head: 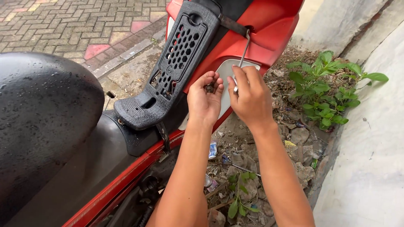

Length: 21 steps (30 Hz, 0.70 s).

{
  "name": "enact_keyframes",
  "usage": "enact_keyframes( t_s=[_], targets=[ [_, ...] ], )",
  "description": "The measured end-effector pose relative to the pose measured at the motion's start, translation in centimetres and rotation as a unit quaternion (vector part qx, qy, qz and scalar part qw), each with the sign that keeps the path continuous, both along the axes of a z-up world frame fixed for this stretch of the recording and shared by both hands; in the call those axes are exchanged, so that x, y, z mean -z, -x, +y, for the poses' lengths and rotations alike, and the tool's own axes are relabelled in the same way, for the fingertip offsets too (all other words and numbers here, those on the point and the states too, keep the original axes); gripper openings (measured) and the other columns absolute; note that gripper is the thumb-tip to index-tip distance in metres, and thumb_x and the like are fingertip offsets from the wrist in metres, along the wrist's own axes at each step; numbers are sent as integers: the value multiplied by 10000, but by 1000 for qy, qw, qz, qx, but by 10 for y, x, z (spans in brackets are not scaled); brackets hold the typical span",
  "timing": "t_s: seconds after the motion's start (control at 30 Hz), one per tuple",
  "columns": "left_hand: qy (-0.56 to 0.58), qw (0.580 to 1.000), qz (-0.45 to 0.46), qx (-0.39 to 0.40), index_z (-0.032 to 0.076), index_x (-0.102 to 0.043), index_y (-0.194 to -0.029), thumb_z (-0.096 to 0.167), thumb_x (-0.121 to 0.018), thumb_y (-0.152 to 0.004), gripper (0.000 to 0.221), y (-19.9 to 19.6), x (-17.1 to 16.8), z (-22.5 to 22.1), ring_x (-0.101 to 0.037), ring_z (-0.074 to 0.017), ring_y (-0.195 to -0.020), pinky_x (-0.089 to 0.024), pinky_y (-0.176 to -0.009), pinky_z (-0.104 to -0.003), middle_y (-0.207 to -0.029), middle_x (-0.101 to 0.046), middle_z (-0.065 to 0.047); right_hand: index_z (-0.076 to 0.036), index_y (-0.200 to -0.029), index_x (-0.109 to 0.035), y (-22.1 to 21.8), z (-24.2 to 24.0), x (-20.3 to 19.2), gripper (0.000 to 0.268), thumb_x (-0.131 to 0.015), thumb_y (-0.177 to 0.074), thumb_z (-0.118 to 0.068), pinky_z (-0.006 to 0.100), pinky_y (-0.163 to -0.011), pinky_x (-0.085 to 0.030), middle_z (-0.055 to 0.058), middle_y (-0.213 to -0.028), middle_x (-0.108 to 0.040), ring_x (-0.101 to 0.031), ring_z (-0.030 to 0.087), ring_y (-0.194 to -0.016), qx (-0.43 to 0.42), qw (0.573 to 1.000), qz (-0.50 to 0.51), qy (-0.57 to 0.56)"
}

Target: Removing bolts and the license plate from a motorcycle using a wrench.

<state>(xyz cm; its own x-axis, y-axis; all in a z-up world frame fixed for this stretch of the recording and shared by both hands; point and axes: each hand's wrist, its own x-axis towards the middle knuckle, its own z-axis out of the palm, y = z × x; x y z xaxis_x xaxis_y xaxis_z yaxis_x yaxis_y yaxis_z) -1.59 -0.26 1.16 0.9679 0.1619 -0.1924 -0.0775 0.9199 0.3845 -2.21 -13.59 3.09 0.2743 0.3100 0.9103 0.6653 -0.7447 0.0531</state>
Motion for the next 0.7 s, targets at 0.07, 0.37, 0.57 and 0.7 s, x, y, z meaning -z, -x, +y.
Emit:
enact_keyframes(
  t_s=[0.07, 0.37, 0.57, 0.7],
  targets=[
    [-7, 1000, 3, 0, -19, -649, -1037, -15, -587, -828, 218, 0, -1, -3, -690, -224, -790, -598, -739, -312, -926, -673, -143, 11, -1198, -678, -4, 1, 3, 246, -635, -1049, -179, 345, -720, -600, 100, -996, -570, -659, 249, -866, 18, 999, -26, 16],
    [-10, 1000, -15, -1, -24, -658, -998, -21, -585, -816, 196, -4, 5, -12, -695, -185, -749, -599, -678, -263, -888, -683, -128, -7, -1161, -687, -13, 7, 10, 206, -632, -1039, -163, 336, -750, -606, 79, -953, -545, -663, 236, -864, 22, 998, -53, -4],
    [15, 1000, -4, -21, -63, -671, -995, -49, -574, -821, 200, -7, 10, -8, -673, -183, -774, -597, -735, -255, -884, -655, -158, -10, -1154, -678, -9, 20, 10, 199, -643, -1035, -165, 353, -760, -602, 89, -976, -543, -679, 270, -874, 9, 1000, -24, -7],
    [16, 1000, 5, -21, -50, -682, -1002, -39, -580, -819, 210, -5, 12, -4, -670, -174, -776, -601, -729, -263, -885, -649, -138, -5, -1148, -672, -6, 21, 11, 197, -676, -1011, -148, 378, -754, -605, 117, -994, -553, -693, 305, -886, -9, 1000, 2, -14]
  ],
)
